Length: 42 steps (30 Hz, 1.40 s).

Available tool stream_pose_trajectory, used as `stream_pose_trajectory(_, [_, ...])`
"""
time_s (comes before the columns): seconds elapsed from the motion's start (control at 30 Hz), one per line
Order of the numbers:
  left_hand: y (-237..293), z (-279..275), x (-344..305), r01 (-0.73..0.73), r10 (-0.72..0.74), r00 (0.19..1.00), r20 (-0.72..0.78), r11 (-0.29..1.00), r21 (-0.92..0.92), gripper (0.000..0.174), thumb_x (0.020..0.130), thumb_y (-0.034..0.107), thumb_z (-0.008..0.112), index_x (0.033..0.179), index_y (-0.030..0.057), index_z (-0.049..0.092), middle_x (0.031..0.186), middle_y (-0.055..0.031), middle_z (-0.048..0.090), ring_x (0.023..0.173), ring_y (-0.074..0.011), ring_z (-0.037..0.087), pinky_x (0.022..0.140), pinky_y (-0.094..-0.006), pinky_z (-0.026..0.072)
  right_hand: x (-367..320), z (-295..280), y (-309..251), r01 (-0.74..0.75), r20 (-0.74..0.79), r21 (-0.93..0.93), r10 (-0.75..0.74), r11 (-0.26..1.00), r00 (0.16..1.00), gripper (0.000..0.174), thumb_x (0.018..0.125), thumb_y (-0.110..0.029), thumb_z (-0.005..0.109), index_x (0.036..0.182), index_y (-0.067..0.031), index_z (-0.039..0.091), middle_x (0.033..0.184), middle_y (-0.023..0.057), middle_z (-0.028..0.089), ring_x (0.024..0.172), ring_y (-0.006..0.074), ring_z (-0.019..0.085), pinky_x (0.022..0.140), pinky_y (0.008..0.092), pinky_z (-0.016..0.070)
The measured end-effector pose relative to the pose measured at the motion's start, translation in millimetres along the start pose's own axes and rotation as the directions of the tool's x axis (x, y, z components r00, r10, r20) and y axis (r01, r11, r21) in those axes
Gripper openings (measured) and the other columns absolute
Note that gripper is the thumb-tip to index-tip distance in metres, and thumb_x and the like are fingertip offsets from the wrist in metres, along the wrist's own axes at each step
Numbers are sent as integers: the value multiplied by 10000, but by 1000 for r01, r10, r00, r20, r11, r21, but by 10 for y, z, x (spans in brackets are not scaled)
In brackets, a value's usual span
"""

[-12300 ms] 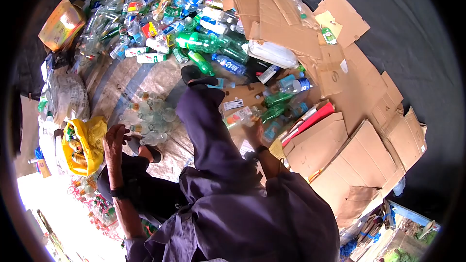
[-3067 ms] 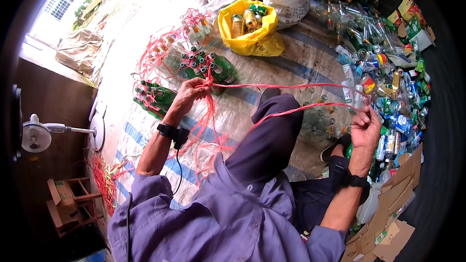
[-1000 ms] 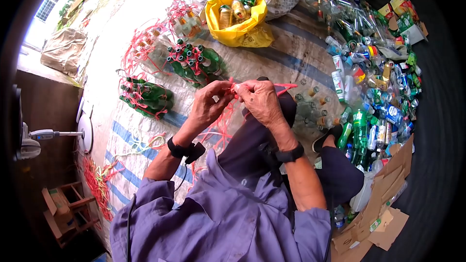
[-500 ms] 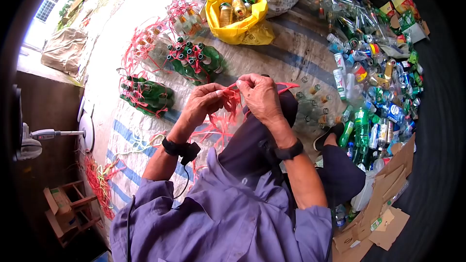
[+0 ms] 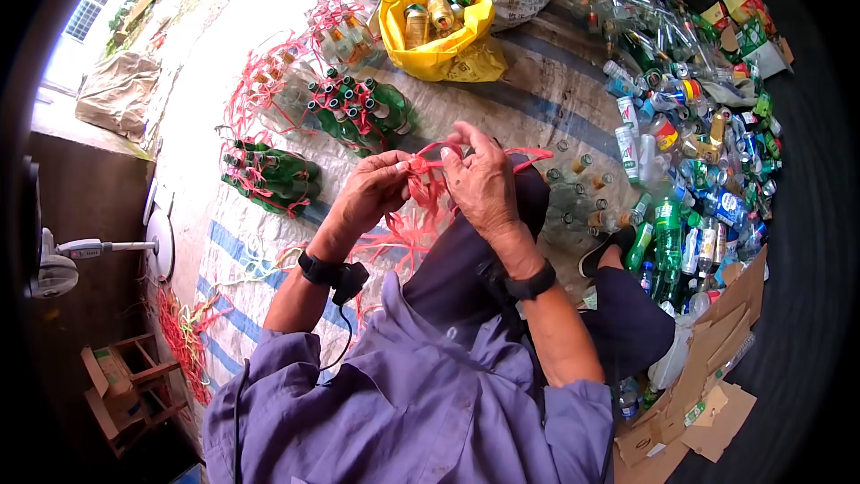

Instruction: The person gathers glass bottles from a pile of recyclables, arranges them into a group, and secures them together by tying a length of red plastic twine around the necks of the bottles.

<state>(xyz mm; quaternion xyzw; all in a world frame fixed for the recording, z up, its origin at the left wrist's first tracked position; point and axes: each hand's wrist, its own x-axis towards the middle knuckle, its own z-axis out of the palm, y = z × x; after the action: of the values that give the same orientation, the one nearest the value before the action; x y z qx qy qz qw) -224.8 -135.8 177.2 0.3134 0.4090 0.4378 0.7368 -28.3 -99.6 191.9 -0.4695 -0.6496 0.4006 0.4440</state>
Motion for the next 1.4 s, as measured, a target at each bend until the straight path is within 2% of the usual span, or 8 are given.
stream_pose_trajectory(0.13, [32,8,-3,-31,31,999,32,1000,3,170,999,184,558,1098,55,609,745,17,615,536,-17,485,458,-153,329,-71,26,-85,65,-139,-89,-77,994,987,406,840,-8,658,1229,50,562,1083,187,642,717,221,661,674,308,546])
stream_pose_trajectory(0.33, [-5,71,18,-104,106,994,-17,992,78,192,1015,193,534,1123,50,604,709,16,602,469,-12,407,427,-163,272,-99,1,-52,251,43,-189,-247,949,968,406,860,18,667,1258,-11,593,1095,110,631,715,135,636,657,259,521])
stream_pose_trajectory(0.43, [16,83,-3,-101,103,995,-8,985,142,204,1013,199,544,1133,45,600,707,17,596,469,-8,380,426,-173,258,-131,0,-126,159,20,-117,-158,980,987,386,859,28,665,1238,-30,619,1053,96,642,726,126,626,658,255,517])
stream_pose_trajectory(0.5, [12,80,-6,-80,78,997,27,988,131,204,1012,199,551,1136,44,598,709,18,593,471,-8,360,428,-184,252,-122,-22,-118,182,56,-83,-178,980,982,317,851,24,657,1166,-3,628,977,173,656,747,277,671,657,341,534])
stream_pose_trajectory(0.63, [-5,89,-17,-92,90,996,19,989,119,212,1010,199,559,1155,46,586,707,19,590,471,-11,359,428,-188,253,-133,6,36,186,31,-46,-185,981,982,215,869,11,646,1083,13,654,905,180,676,770,271,685,664,331,540])
stream_pose_trajectory(0.7, [-8,92,-22,-118,117,993,20,985,126,235,1011,199,561,1190,48,561,711,16,588,475,-14,368,431,-187,259,-136,22,58,192,5,-47,-192,980,981,124,918,4,624,1023,35,682,810,60,689,612,85,597,569,226,487])
stream_pose_trajectory(1.33, [-13,128,-87,-94,95,995,9,957,274,233,1016,263,553,1073,37,540,598,5,524,451,-98,553,412,-208,407,-91,-6,-3,-39,168,26,34,999,985,99,934,-18,601,1004,23,657,782,48,659,685,82,624,615,239,526])
stream_pose_trajectory(1.4, [-63,109,-76,-94,94,996,6,977,192,227,1022,266,537,1042,40,550,585,-2,524,458,-107,568,407,-224,426,-88,13,-58,-153,132,155,133,976,982,177,903,-51,637,1065,22,640,826,141,689,702,204,684,639,320,546])
